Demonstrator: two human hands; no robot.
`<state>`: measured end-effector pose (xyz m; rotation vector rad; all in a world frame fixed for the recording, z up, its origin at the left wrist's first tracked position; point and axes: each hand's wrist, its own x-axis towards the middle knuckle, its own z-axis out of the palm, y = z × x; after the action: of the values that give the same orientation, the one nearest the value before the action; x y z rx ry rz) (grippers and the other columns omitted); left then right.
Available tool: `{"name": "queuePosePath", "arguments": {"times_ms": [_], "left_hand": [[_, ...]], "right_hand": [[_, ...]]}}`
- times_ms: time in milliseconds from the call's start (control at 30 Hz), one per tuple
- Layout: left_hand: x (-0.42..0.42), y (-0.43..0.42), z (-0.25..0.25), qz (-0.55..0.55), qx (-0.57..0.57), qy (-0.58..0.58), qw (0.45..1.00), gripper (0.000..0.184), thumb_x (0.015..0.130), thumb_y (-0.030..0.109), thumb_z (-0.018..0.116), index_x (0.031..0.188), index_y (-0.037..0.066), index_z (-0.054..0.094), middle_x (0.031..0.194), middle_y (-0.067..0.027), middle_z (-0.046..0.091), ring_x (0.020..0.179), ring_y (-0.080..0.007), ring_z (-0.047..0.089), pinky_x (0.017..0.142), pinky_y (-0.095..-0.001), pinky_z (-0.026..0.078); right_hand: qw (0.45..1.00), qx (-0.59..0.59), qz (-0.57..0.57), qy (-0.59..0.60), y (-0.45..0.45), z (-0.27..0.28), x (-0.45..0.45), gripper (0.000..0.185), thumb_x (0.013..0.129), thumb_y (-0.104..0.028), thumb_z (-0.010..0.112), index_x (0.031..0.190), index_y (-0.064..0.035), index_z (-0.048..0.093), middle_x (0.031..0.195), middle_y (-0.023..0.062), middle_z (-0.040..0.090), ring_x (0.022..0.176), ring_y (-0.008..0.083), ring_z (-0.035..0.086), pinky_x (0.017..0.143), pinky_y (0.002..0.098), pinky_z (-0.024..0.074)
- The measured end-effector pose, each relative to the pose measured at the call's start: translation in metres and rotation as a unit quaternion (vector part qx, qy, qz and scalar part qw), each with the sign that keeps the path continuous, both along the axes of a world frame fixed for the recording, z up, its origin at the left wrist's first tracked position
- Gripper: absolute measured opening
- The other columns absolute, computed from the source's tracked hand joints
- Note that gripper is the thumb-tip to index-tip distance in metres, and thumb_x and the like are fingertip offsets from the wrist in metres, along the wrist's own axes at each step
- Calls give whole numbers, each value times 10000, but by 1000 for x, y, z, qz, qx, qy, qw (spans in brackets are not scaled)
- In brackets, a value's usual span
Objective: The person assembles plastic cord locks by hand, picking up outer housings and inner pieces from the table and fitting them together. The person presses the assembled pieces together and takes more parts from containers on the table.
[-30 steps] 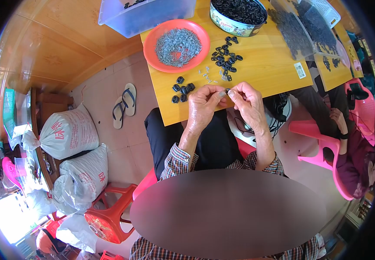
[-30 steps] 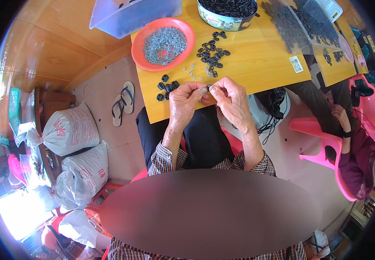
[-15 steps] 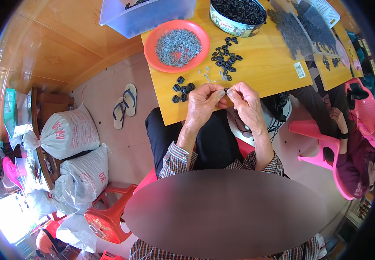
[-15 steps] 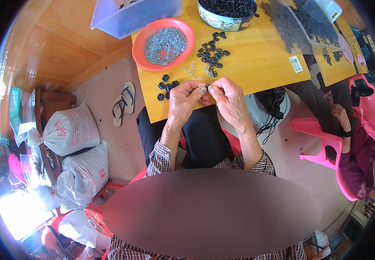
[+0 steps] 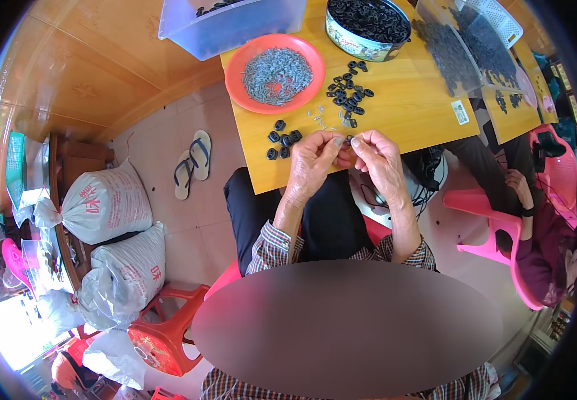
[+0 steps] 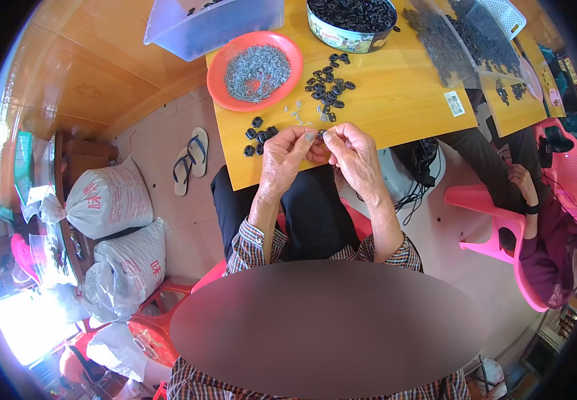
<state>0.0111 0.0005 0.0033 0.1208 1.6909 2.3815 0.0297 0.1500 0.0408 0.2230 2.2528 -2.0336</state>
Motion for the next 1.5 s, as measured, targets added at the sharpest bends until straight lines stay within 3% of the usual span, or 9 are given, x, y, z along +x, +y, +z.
{"name": "queuePosePath", "arguments": {"times_ms": [333, 500, 933, 1100, 1233, 1333, 1467, 1500], "left_hand": [[1, 0, 5, 1, -6, -15, 1000, 183, 942, 96, 547, 970, -74, 608, 825, -87, 665, 710, -133, 659, 643, -265, 569], [0, -1, 3, 0, 14, -24, 1000, 180, 938, 93, 550, 966, -76, 606, 822, -88, 662, 702, -129, 656, 631, -259, 566], [2, 1, 2, 0, 2, 1, 1000, 198, 940, 114, 559, 993, -68, 613, 789, -76, 661, 687, -119, 646, 633, -250, 556], [1, 0, 0, -16, -8, 2, 1000, 209, 950, 110, 537, 1032, -70, 605, 848, -107, 671, 724, -163, 664, 673, -276, 556], [0, 1, 1, -13, 4, 9, 1000, 187, 950, 90, 532, 1034, -60, 605, 850, -106, 670, 720, -155, 661, 673, -273, 556], [0, 1, -2, -3, 19, 4, 1000, 166, 942, 67, 540, 1037, -49, 611, 853, -82, 666, 723, -128, 649, 677, -259, 553], [-2, 0, -8, 4, 36, -4, 999, 152, 931, 44, 552, 1043, -36, 616, 857, -58, 661, 728, -99, 634, 682, -241, 544], [-2, 1, -9, 5, 36, -3, 999, 152, 931, 44, 552, 1043, -36, 616, 857, -58, 661, 728, -99, 634, 682, -241, 544]], "right_hand": [[999, 41, 10, -2, 0, 4, 1, 197, 916, -221, 602, 913, -24, 605, 688, -28, 549, 572, 34, 488, 523, 181, 411], [999, -11, 29, -14, 2, 3, 0, 217, 914, -244, 607, 903, -27, 601, 686, -28, 548, 573, 32, 486, 522, 177, 405], [1000, -12, 17, -4, 0, 3, 0, 165, 907, -192, 619, 892, -29, 600, 699, -26, 560, 584, 34, 502, 532, 176, 414], [999, -32, 15, 27, -2, 3, 0, 159, 902, -184, 624, 897, -27, 599, 712, -25, 570, 590, 36, 508, 541, 176, 426], [998, -19, 10, 60, -2, -1, -1, 120, 898, -134, 624, 904, -17, 602, 717, -25, 572, 611, 35, 519, 556, 186, 443], [985, 61, 6, 160, -2, -8, -1, 65, 889, -62, 621, 919, -5, 615, 767, -9, 603, 658, 36, 542, 597, 202, 469], [976, 89, 1, 197, -4, -7, 0, 75, 894, -73, 619, 923, -4, 618, 759, -8, 604, 653, 34, 542, 595, 203, 469], [986, 48, -5, 159, -6, -4, 0, 85, 900, -91, 617, 921, -8, 623, 745, -10, 599, 645, 32, 541, 587, 199, 461]]}}
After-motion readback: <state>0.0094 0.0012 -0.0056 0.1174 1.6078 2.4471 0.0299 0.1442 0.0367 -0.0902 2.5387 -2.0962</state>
